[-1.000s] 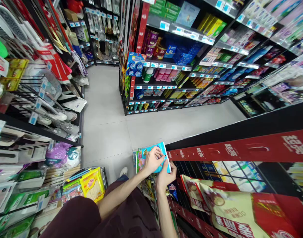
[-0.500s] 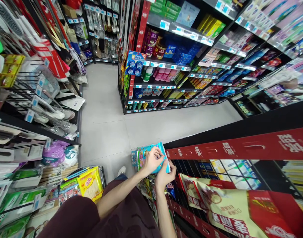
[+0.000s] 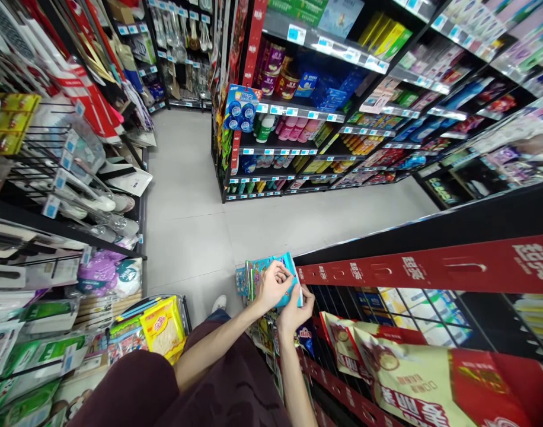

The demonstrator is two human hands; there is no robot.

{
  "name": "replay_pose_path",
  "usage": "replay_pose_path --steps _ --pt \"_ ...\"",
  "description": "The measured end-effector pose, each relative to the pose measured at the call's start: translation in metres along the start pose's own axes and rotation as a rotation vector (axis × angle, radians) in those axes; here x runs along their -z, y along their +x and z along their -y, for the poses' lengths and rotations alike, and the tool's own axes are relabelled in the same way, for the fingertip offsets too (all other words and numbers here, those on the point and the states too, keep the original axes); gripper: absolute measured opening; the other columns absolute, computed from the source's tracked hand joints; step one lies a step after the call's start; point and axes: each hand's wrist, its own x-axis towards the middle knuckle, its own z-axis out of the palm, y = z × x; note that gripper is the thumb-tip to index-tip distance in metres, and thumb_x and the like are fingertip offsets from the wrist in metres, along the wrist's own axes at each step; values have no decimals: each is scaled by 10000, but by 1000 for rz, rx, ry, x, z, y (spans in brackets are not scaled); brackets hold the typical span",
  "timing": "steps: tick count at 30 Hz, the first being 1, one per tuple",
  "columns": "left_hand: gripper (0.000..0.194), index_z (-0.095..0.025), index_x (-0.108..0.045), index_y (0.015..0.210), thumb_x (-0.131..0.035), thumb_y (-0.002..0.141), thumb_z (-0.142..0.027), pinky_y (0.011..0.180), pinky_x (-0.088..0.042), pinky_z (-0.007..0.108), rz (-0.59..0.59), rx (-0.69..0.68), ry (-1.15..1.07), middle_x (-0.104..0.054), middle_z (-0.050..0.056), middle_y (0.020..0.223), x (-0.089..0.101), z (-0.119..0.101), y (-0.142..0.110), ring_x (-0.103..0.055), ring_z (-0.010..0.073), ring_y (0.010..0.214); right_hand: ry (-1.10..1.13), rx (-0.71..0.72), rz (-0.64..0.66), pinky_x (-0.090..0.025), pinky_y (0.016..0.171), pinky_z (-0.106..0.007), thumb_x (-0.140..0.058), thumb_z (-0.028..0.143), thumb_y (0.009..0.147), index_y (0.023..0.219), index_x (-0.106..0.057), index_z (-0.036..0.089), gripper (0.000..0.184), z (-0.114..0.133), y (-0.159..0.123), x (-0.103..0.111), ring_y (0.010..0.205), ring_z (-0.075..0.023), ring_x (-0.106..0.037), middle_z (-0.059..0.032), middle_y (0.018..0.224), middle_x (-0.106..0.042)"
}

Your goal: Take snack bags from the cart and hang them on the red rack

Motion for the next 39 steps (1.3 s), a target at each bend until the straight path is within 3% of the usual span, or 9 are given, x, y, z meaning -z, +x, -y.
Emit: replay_pose_path --steps 19,26,31,39 --pt "147 -193 -490 837 -623 775 -202 513 -398 193 8 9 28 -660 -2 752 -1 -1 4 -525 77 531 -22 -14 -14 -498 835 -352 -614 455 811 816 -553 158 304 -3 3 0 870 -186 -602 -72 929 -624" --pt "146 -196 -481 833 -615 775 -196 512 -389 187 11 14 35 -653 -5 752 0 5 4 -518 76 544 3 -31 -12 -489 883 -377 -638 442 796 815 -565 149 303 -9 1 0 943 -213 -615 -101 988 -636" --pt "158 -199 -468 834 -615 777 -192 511 -391 185 23 40 33 -653 2 765 3 17 4 -520 76 549 14 -65 15 -481 915 -402 -652 426 787 852 -596 128 309 -17 -6 2 1017 -244 -612 -153 1085 -637" --pt "183 -198 -480 885 -637 796 -228 558 -430 196 -6 46 -44 -645 18 793 4 26 -1 -568 95 621 103 -84 119 -485 943 -421 -653 365 802 973 -577 126 304 -20 -29 21 1059 -243 -611 -155 1102 -631"
